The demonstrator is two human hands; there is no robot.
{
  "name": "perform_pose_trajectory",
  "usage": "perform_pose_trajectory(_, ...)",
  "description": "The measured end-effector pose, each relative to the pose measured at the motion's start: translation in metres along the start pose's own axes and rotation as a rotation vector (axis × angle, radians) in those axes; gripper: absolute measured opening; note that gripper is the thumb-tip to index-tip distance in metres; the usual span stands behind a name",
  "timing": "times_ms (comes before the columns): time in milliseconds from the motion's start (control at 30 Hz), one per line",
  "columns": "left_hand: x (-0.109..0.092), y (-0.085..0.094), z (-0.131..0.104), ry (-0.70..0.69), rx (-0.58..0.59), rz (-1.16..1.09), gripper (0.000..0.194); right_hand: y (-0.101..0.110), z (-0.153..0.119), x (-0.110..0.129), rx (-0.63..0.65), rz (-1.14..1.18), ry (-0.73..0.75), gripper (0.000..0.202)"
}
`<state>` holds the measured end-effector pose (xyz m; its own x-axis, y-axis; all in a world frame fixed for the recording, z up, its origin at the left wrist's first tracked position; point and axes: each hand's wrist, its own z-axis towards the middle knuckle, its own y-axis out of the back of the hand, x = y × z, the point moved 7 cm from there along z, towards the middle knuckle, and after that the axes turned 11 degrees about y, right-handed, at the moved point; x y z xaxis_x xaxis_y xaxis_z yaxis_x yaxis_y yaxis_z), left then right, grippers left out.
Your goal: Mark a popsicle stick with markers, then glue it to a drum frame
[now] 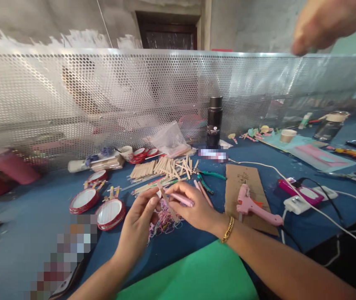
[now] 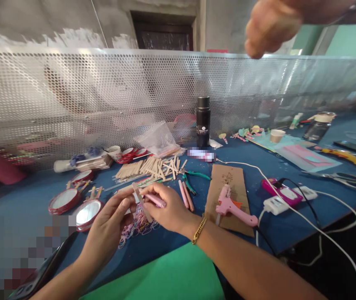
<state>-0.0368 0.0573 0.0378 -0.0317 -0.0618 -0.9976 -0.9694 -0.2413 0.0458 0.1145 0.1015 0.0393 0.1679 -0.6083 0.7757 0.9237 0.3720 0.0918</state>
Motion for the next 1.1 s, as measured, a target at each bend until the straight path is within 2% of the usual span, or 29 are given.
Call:
perform_pose_trajectory(167, 0.009, -0.002, 0.007, 0.099, 0.048, -0.057, 0.040, -0.013, -0.005, -0.004, 0.051, 0.019, -0.010, 0.023)
perform_pose_trajectory(267, 0.011, -0.001, 0.010, 0.093, 0.043, -0.066, 0.036, -0.010, -0.003, -0.003, 0.075, 0.022, -0.029, 0.025)
perform_pose_trajectory(333, 0.010, 0.002, 0.011, 0.070, 0.031, -0.089, 0.034, 0.006, 0.003, -0.001, 0.022, -0.003, -0.028, 0.021)
perform_pose_trajectory(433, 0.008, 0.003, 0.012, 0.044, 0.024, -0.149, 0.033, 0.045, 0.013, -0.003, -0.202, 0.012, -0.046, 0.022)
perform_pose_trajectory(500, 0.010, 0.000, 0.012, 0.071, 0.045, -0.174, 0.034, 0.061, 0.016, -0.008, -0.218, -0.090, -0.093, 0.024)
perform_pose_trajectory(600, 0.016, -0.004, 0.011, 0.135, 0.066, -0.182, 0.035, 0.064, 0.018, -0.016, -0.049, -0.435, -0.123, 0.012)
perform_pose_trajectory(700, 0.019, -0.006, 0.009, 0.161, 0.070, -0.187, 0.034, 0.053, 0.016, -0.022, 0.107, -0.733, -0.067, 0.019)
perform_pose_trajectory(933, 0.025, -0.009, 0.010, 0.239, 0.087, -0.235, 0.027, 0.016, 0.017, -0.036, 0.336, -0.950, 0.084, 0.032)
perform_pose_trajectory(1100, 0.026, -0.012, 0.008, 0.271, 0.119, -0.287, 0.023, -0.007, 0.027, -0.040, 0.548, -1.109, 0.099, 0.031)
